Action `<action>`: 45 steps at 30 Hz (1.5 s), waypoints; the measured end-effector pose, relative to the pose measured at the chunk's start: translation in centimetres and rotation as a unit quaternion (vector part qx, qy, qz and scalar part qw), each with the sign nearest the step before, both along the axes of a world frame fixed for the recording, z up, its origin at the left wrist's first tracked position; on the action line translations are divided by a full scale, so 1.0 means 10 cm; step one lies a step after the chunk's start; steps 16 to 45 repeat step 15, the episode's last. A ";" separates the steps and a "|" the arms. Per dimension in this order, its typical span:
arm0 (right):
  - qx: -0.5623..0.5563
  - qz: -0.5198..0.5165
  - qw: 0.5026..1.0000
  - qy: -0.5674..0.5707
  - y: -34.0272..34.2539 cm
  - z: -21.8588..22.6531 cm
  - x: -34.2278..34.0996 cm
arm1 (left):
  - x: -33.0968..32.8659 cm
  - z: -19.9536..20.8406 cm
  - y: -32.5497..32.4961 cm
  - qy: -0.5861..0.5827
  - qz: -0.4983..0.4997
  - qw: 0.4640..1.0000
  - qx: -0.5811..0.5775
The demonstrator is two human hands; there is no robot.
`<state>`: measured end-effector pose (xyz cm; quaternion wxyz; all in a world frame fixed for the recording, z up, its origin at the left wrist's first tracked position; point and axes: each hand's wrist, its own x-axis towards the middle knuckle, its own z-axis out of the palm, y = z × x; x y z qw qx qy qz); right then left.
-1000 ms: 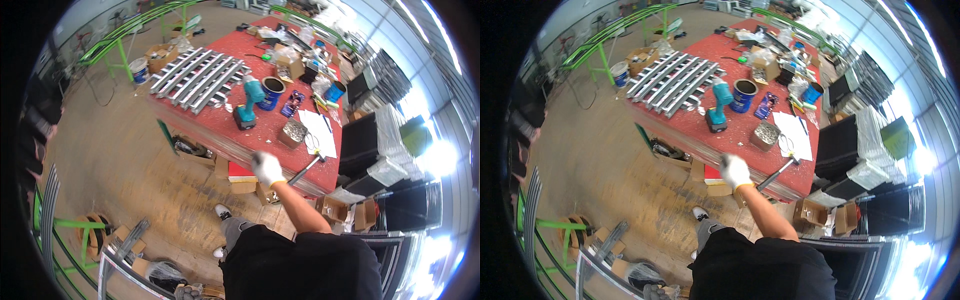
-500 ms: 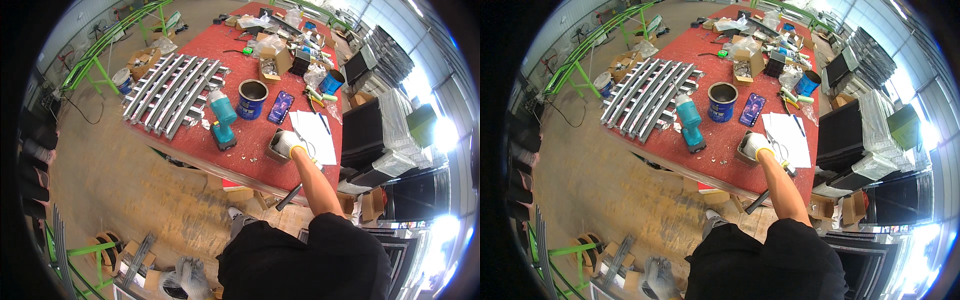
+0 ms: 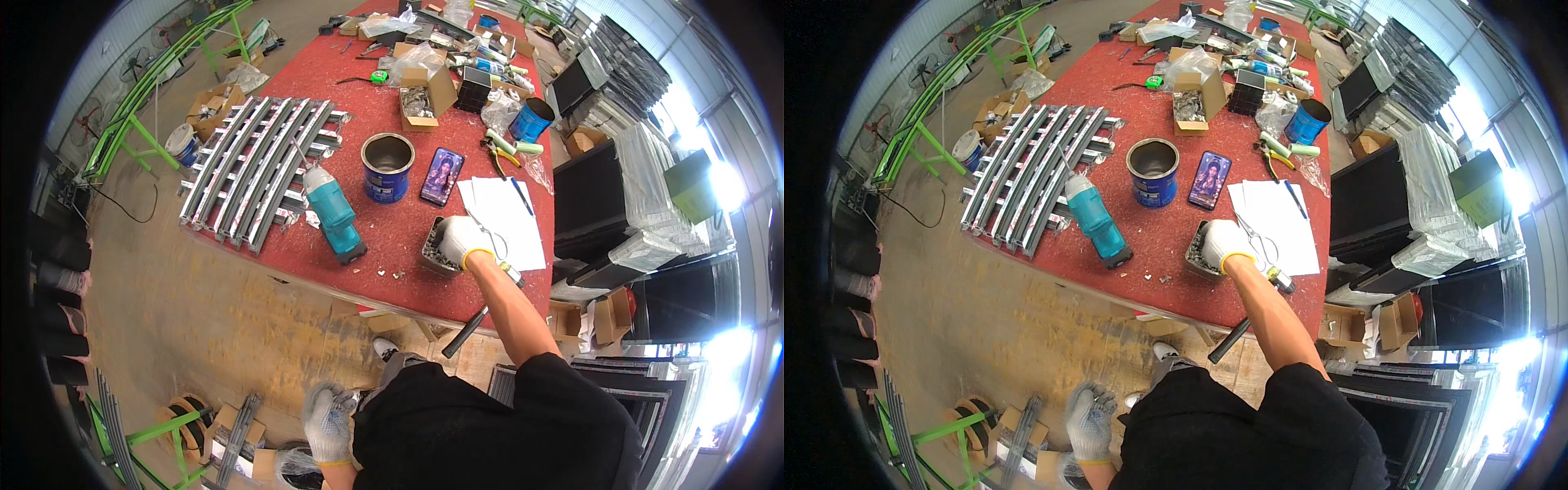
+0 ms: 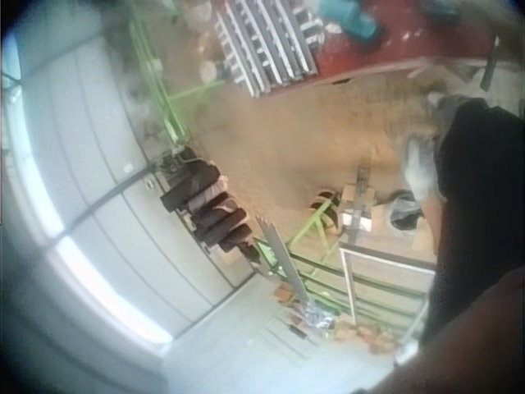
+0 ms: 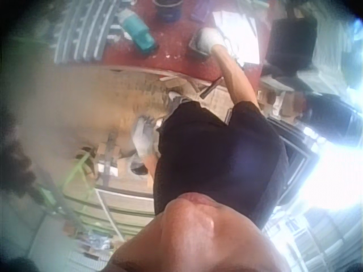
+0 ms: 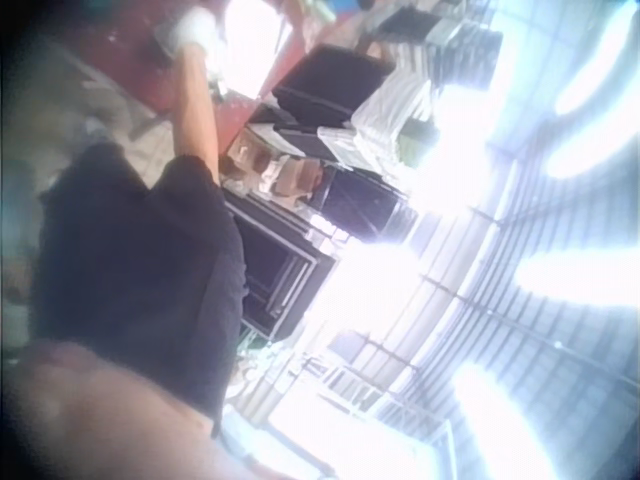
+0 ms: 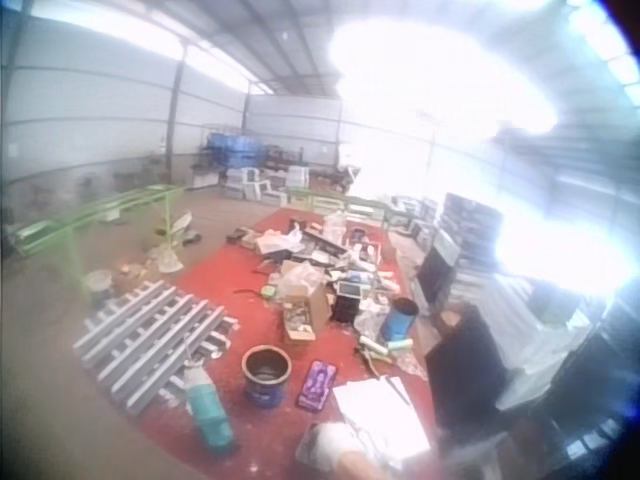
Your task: The person assembles a rectangular metal frame by aligning metal bars and securing them with a cordless drill. They repeatedly position bars, drill fasteners, and adjust the frame on a workbench in a workshop.
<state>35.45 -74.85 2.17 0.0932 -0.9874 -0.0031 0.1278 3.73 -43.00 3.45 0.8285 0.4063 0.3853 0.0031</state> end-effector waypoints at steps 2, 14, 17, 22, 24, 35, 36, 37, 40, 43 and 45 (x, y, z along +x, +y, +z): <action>0.065 -0.016 0.998 -0.010 -0.12 -0.01 0.01 | 0.02 -0.03 -0.02 0.007 -0.013 1.000 0.008; 0.336 0.220 0.915 0.038 0.68 0.67 -0.77 | 0.57 -0.41 -0.27 -0.011 -0.095 0.968 -0.234; 0.350 0.261 0.897 0.065 0.91 0.69 -0.92 | 0.57 -0.38 -0.28 0.003 -0.098 0.970 -0.220; 0.350 0.261 0.897 0.065 0.91 0.69 -0.92 | 0.57 -0.38 -0.28 0.003 -0.098 0.970 -0.220; 0.350 0.261 0.897 0.065 0.91 0.69 -0.92 | 0.57 -0.38 -0.28 0.003 -0.098 0.970 -0.220; 0.350 0.261 0.897 0.065 0.91 0.69 -0.92 | 0.57 -0.38 -0.28 0.003 -0.098 0.970 -0.220; 0.350 0.261 0.897 0.065 0.91 0.69 -0.92 | 0.57 -0.38 -0.28 0.003 -0.098 0.970 -0.220; 0.350 0.261 0.897 0.065 0.91 0.69 -0.92 | 0.57 -0.38 -0.28 0.003 -0.098 0.970 -0.220; 0.350 0.261 0.897 0.065 0.91 0.69 -0.92 | 0.57 -0.38 -0.28 0.003 -0.098 0.970 -0.220; 0.350 0.261 0.897 0.065 0.91 0.69 -0.92 | 0.57 -0.38 -0.28 0.003 -0.098 0.970 -0.220; 0.350 0.261 0.897 0.065 0.91 0.69 -0.92 | 0.57 -0.38 -0.28 0.003 -0.098 0.970 -0.220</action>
